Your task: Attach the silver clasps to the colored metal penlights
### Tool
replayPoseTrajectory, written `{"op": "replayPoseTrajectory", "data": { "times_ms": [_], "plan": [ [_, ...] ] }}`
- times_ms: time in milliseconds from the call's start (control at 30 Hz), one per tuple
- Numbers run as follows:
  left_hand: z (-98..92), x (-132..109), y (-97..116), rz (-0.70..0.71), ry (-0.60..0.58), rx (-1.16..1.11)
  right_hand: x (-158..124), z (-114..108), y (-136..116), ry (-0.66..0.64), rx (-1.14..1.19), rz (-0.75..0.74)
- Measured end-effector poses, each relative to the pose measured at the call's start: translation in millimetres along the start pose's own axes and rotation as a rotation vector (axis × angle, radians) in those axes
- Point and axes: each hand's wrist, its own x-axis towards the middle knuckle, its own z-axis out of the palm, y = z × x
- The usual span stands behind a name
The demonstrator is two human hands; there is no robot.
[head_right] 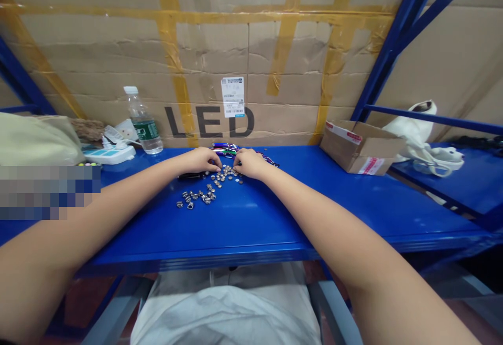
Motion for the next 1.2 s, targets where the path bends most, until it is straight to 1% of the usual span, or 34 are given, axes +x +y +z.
{"op": "replayPoseTrajectory", "data": {
  "times_ms": [133,233,333,467,600,667,733,900,1000,1200],
  "plan": [
    [-0.9,-2.0,3.0,-0.056,-0.01,0.001,-2.5,-2.0,-1.4,0.035,0.025,0.011],
    [-0.8,-2.4,4.1,-0.077,0.01,-0.017,-3.8,-1.9,0.8,0.041,0.025,-0.023],
    [-0.1,-1.6,3.2,-0.039,0.034,-0.01,-4.9,-2.5,4.6,0.022,0.023,-0.064],
    [-1.2,-1.9,-0.1,0.062,0.04,0.037,-6.4,-5.3,9.2,0.01,0.03,-0.096],
    [-6.3,-0.4,-3.2,0.112,-0.004,0.053,-6.8,-7.3,12.9,0.066,0.027,-0.031],
    [-9.0,5.1,-2.7,0.11,0.02,0.074,-6.9,-6.7,14.6,0.058,0.018,-0.017],
    [-10.6,13.9,0.0,0.105,0.027,0.103,-7.0,-5.5,16.1,0.024,0.009,-0.027],
    [-11.0,35.0,11.7,0.117,-0.147,0.158,-7.1,-3.6,16.8,-0.019,-0.017,-0.051],
    [-11.7,37.9,16.3,0.089,-0.169,0.177,-6.0,-3.2,14.2,-0.008,-0.039,-0.023],
    [-14.2,33.7,18.1,-0.005,-0.208,0.151,-2.6,0.7,6.0,-0.011,-0.085,0.0]
  ]
}}
